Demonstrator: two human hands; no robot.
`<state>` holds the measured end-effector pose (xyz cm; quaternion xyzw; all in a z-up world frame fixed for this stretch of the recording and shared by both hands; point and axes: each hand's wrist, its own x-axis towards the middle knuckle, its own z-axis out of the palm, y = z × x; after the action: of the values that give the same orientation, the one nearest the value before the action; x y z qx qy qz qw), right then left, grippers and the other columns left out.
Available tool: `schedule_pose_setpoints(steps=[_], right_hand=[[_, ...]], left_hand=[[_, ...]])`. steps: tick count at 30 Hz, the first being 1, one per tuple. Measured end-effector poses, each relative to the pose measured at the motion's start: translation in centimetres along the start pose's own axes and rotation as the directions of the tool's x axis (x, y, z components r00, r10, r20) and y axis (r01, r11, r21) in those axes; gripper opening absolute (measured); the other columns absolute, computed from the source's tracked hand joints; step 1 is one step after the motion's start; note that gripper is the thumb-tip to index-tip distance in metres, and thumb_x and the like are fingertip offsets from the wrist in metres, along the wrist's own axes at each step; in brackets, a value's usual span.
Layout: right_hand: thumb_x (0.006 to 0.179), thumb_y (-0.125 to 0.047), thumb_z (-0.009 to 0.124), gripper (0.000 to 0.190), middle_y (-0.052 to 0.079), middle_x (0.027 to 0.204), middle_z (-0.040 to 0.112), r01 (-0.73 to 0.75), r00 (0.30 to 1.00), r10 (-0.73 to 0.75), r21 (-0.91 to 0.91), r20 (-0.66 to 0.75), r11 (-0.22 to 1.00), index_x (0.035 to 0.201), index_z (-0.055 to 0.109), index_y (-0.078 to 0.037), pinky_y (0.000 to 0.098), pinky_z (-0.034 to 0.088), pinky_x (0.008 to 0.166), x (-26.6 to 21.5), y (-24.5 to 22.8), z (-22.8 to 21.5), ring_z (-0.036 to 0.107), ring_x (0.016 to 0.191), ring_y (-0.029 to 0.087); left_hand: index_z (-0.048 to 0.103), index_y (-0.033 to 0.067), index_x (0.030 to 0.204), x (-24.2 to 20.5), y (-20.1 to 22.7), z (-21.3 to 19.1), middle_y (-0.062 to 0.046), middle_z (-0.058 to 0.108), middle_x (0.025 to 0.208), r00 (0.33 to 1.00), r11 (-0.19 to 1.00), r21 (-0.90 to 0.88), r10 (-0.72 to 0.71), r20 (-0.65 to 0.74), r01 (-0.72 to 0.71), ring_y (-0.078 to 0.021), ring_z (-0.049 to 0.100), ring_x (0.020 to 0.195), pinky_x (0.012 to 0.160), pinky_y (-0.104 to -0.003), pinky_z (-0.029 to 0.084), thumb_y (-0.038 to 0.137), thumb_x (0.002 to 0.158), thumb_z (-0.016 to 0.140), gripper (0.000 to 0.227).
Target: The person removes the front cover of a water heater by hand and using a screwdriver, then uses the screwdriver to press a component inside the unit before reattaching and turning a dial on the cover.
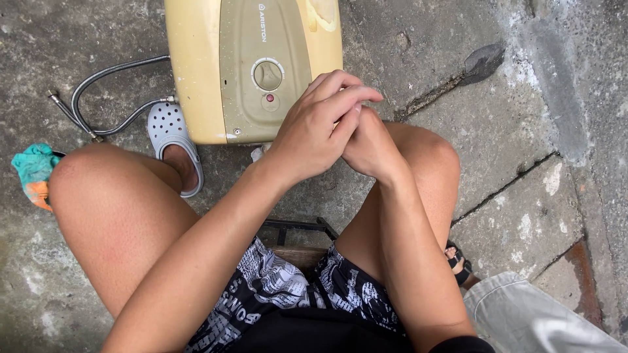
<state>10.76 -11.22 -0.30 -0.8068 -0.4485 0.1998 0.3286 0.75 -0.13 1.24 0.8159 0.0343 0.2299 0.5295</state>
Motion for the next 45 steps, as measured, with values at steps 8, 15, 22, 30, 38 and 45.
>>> schedule_pose_setpoints(steps=[8,15,22,30,38,45], right_hand=[[0.088,-0.01,0.06,0.021,0.015,0.101,0.074,-0.046,0.998,0.048,0.045,-0.043,0.998,0.105,0.069,-0.003,0.0447,0.056,0.078,1.5,0.2,2.2,0.071,0.1,0.033],[0.082,-0.014,0.07,0.019,0.014,0.096,0.077,-0.083,0.996,0.073,0.198,0.058,0.977,0.099,0.073,-0.006,0.0497,0.055,0.082,0.4,3.7,3.0,0.071,0.101,0.038],[0.081,-0.012,0.077,0.03,0.032,0.1,0.073,-0.044,0.995,0.023,0.216,0.102,0.975,0.1,0.07,0.01,0.0627,0.049,0.092,0.8,0.5,-1.0,0.066,0.105,0.056],[0.076,-0.021,0.075,0.009,0.009,0.078,0.075,-0.04,0.985,0.029,0.067,0.168,0.997,0.081,0.075,-0.013,0.0484,0.055,0.082,2.2,2.8,1.4,0.073,0.092,0.037],[0.078,-0.011,0.075,0.026,0.027,0.093,0.07,0.014,0.977,-0.037,0.114,0.21,0.993,0.1,0.068,0.002,0.061,0.049,0.087,2.4,1.1,-0.8,0.064,0.1,0.053],[0.076,-0.019,0.075,0.021,0.019,0.089,0.076,-0.067,0.975,0.044,0.099,0.218,0.993,0.094,0.077,-0.009,0.0541,0.054,0.085,1.1,6.3,3.5,0.069,0.098,0.048]], left_hand=[[0.069,0.0157,0.129,0.8,-1.1,0.2,-0.007,0.066,0.114,0.997,0.991,0.13,0.002,-0.079,0.008,-0.032,0.065,0.114,0.098,-0.046,0.052,0.016,0.103,0.062,0.026],[0.067,0.0034,0.133,2.1,1.2,0.2,-0.02,0.075,0.115,0.941,0.907,0.25,-0.322,-0.101,0.338,-0.0404,0.07,0.108,0.088,-0.055,0.054,0.026,0.11,0.047,0.038],[0.066,-0.0066,0.127,5.7,2.4,-4.0,-0.031,0.067,0.132,0.849,0.975,-0.139,-0.075,0.523,0.172,-0.0521,0.061,0.123,0.103,-0.065,0.045,-0.011,0.088,0.037,0.049],[0.072,0.0183,0.099,1.7,0.6,3.2,0.002,0.052,0.072,0.847,0.954,0.09,-0.208,-0.49,0.287,-0.0164,0.057,0.072,0.075,-0.033,0.051,0.023,0.104,0.065,0.01],[0.07,0.0102,0.076,4.5,-0.7,0.1,-0.001,0.049,0.041,0.917,0.904,-0.28,-0.227,0.327,0.323,-0.0098,0.045,0.046,0.053,-0.023,0.046,0.021,0.097,0.067,0.024],[0.064,0.0163,0.079,0.6,-0.4,4.3,0.001,0.058,0.052,0.788,0.949,-0.076,-0.297,-0.539,0.306,-0.0144,0.06,0.055,0.061,-0.028,0.053,0.031,0.107,0.054,0.033]])
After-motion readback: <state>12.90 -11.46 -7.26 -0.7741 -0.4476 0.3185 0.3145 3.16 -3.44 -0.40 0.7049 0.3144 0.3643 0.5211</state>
